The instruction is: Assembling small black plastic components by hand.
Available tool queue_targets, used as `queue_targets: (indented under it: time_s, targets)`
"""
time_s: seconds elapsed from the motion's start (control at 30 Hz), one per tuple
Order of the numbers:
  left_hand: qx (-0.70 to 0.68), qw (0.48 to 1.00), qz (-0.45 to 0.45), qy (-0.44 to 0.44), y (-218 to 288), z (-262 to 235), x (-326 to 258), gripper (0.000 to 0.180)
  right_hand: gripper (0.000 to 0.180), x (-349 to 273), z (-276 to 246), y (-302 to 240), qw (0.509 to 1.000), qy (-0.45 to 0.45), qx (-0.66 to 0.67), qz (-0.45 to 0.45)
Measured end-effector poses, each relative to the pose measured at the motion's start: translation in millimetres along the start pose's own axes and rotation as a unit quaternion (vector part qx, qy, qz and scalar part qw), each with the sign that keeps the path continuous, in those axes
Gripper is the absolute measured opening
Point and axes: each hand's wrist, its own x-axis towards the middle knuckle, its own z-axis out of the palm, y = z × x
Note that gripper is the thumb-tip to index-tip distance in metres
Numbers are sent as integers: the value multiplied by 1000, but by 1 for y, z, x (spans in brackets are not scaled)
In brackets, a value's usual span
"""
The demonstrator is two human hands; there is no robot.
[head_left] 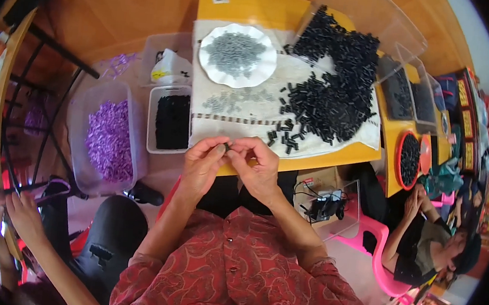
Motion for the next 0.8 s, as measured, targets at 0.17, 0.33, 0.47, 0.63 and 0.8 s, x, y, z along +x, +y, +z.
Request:
queue_targets:
  time_s: [0.17, 0.33, 0.47, 0.63, 0.8]
  targets:
    - [39, 999, 7, -20, -1, 5, -1, 20, 19, 0, -2, -7, 999, 26, -19, -33]
    - [97, 994, 31, -32, 2, 1, -2, 21, 19, -3, -1, -9, 997, 42, -33, -49]
    - [69, 997, 36, -20, 6, -2, 0, 21, 17, -9, 3, -11, 995, 64, -44, -69]
    - [-44, 998, -39, 2, 12, 2, -1, 22, 15, -17, -5, -12, 987, 49, -93, -117]
    - [-45, 998, -48, -16, 8, 3, -1, 23, 11, -22, -18, -5, 975, 74, -155, -144]
